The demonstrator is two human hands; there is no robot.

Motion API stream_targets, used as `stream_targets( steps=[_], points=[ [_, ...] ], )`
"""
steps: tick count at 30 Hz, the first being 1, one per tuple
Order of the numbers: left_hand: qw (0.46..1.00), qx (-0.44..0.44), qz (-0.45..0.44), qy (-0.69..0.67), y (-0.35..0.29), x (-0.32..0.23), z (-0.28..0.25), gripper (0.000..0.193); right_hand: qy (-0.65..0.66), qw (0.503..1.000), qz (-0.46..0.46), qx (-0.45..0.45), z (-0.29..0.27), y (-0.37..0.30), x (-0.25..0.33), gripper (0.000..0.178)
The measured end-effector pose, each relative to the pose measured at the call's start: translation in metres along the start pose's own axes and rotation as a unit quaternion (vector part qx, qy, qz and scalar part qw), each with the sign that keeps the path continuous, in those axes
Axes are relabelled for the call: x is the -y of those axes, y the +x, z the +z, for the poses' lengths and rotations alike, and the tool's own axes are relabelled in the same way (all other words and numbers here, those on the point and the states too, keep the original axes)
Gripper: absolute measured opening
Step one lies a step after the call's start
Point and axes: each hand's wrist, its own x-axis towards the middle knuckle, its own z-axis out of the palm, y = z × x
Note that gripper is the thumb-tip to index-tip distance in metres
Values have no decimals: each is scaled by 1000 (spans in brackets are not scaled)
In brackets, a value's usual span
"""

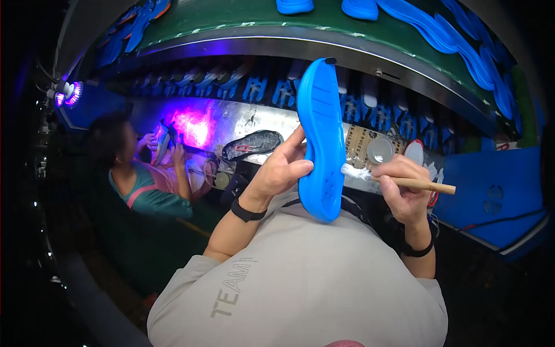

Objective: Applying a liquid substance (glue or primer) to the surface of shoe outsoles using a brush.

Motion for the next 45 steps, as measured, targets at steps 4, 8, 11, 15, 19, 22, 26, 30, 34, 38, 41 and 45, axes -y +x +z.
stream_targets(
  steps=[4,8,11,15,19,22,26,30,34,38,41,45],
  points=[
    [997,-33,3,-77,3,-8,2,82,139,986,17,-86,-3,-6,-3,15],
    [936,7,-8,-352,0,0,-2,79,264,949,54,-165,-2,-20,-19,20],
    [863,82,19,-497,-3,9,-7,82,228,956,69,-170,0,-26,-25,23],
    [856,98,43,-505,-5,8,-15,81,204,961,76,-173,5,-28,-25,22],
    [851,118,45,-509,-7,3,-21,73,182,967,65,-165,6,-25,-26,21],
    [848,122,57,-513,-6,3,-27,70,176,969,66,-163,8,-23,-27,20],
    [847,91,58,-521,-7,-3,-30,70,173,970,66,-161,10,-21,-27,19],
    [846,90,71,-521,-8,-9,-27,72,151,974,71,-157,8,-22,-27,19],
    [854,86,81,-508,-9,-7,-28,81,134,976,84,-148,7,-24,-21,19],
    [884,75,48,-458,-4,-17,-48,86,64,985,31,-157,7,-24,-15,20],
    [898,94,52,-428,12,-62,-71,79,7,991,21,-133,8,-26,-5,25],
    [921,121,45,-369,83,-174,-119,68,-36,991,-1,-130,19,-39,-8,27]
  ],
)
